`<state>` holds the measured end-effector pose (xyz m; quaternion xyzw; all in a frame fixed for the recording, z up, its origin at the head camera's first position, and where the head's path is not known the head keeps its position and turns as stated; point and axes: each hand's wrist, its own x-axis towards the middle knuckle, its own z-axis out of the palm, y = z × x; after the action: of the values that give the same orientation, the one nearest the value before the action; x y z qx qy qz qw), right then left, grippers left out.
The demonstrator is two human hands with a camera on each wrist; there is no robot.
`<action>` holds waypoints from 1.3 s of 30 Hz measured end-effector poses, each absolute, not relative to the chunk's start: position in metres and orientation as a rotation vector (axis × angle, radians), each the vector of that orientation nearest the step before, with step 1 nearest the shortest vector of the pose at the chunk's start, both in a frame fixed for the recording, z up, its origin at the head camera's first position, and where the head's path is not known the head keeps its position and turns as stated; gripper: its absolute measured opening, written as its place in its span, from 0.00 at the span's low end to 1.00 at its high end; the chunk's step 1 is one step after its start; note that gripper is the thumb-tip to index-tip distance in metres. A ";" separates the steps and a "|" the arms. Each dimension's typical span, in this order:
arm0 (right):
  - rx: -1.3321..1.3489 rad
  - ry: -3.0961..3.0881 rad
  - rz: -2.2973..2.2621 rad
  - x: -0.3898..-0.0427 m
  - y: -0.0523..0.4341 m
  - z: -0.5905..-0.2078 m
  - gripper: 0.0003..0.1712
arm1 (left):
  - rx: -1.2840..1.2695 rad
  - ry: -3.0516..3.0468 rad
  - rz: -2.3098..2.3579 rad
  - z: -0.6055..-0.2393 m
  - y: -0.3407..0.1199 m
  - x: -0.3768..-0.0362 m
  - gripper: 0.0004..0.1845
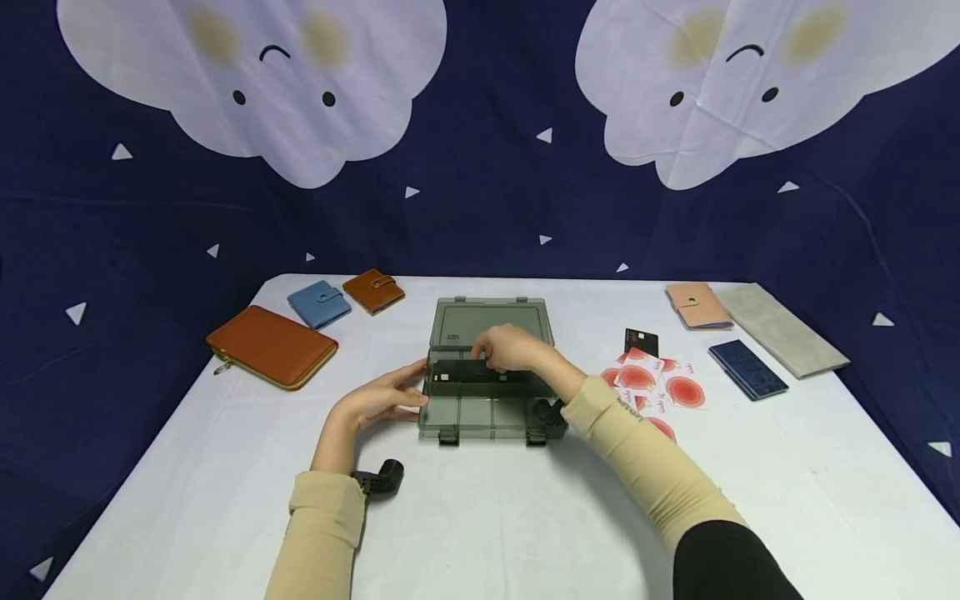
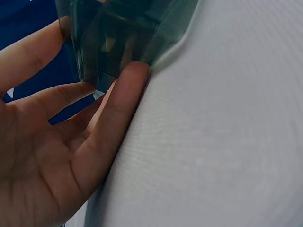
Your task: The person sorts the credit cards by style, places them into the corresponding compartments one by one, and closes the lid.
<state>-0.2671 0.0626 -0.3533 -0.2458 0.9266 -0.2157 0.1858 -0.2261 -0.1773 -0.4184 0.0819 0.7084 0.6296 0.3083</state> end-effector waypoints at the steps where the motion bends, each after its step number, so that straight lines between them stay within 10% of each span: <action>1: -0.719 2.619 -0.540 -0.266 0.062 -0.353 0.18 | 0.219 1.874 1.664 -0.419 -0.177 -0.227 0.44; 20: -0.674 2.590 -0.536 -0.269 0.084 -0.345 0.24 | 0.208 1.878 1.661 -0.419 -0.175 -0.228 0.44; 39: 0.292 2.741 -0.145 -0.296 0.212 -0.373 0.19 | 0.230 1.890 1.670 -0.421 -0.178 -0.226 0.44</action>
<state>-0.2957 0.2119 -0.3729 0.1037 0.9750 -0.0517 0.1895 -0.2261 -0.1778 -0.4208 0.0866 0.7120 0.6291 0.2997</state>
